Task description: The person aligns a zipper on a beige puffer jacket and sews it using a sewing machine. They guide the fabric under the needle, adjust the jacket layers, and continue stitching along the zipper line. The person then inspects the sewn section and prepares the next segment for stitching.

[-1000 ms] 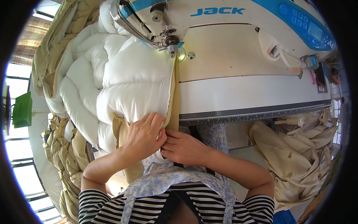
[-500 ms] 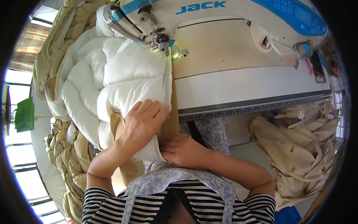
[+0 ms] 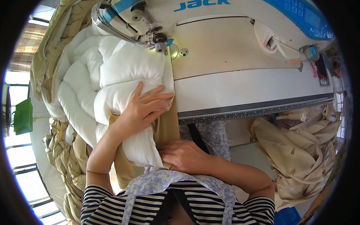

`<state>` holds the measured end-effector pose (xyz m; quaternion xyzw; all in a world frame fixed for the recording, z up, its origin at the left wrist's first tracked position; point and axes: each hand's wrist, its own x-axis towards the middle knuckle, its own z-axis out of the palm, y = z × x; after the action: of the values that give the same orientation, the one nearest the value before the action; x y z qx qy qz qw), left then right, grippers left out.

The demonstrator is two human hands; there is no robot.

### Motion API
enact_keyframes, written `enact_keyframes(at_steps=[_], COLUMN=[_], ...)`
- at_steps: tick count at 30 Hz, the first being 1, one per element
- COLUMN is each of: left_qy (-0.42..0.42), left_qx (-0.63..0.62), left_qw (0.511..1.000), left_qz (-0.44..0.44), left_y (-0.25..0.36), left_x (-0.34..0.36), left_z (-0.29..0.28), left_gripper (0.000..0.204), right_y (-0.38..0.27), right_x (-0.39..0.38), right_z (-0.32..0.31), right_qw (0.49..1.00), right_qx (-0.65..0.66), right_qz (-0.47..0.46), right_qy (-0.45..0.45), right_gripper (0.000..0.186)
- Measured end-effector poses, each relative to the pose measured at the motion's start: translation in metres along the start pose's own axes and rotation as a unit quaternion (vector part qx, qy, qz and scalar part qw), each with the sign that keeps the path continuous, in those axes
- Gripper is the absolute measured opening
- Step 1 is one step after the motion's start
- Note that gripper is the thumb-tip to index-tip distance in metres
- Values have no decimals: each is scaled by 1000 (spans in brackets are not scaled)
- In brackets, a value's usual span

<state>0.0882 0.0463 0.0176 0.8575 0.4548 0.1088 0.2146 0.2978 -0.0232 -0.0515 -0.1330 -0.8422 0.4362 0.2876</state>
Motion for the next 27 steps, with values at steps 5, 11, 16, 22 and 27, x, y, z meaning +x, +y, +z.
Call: enact_keyframes(at_steps=[5,11,16,22,27], left_qy=[1,17,3,0,17], left_qx=[14,16,-2,-26,-28], left_qw=[1000,999,1000,1000,999], left_qz=[9,25,6,-9,0], left_y=[-2,-8,-17,-31,-47], left_x=[1,1,6,27,40], left_z=[2,6,4,-6,-8], left_gripper=[8,10,11,9,10], right_y=[0,0,1,10,23], right_x=[0,0,5,22,36], right_z=[1,0,-5,-20,-29], right_qw=[1000,1000,999,996,993], right_qx=[3,4,-6,23,38], right_qz=[9,12,29,61,70], right_qy=[2,7,13,58,86], right_gripper=[36,39,38,27,22])
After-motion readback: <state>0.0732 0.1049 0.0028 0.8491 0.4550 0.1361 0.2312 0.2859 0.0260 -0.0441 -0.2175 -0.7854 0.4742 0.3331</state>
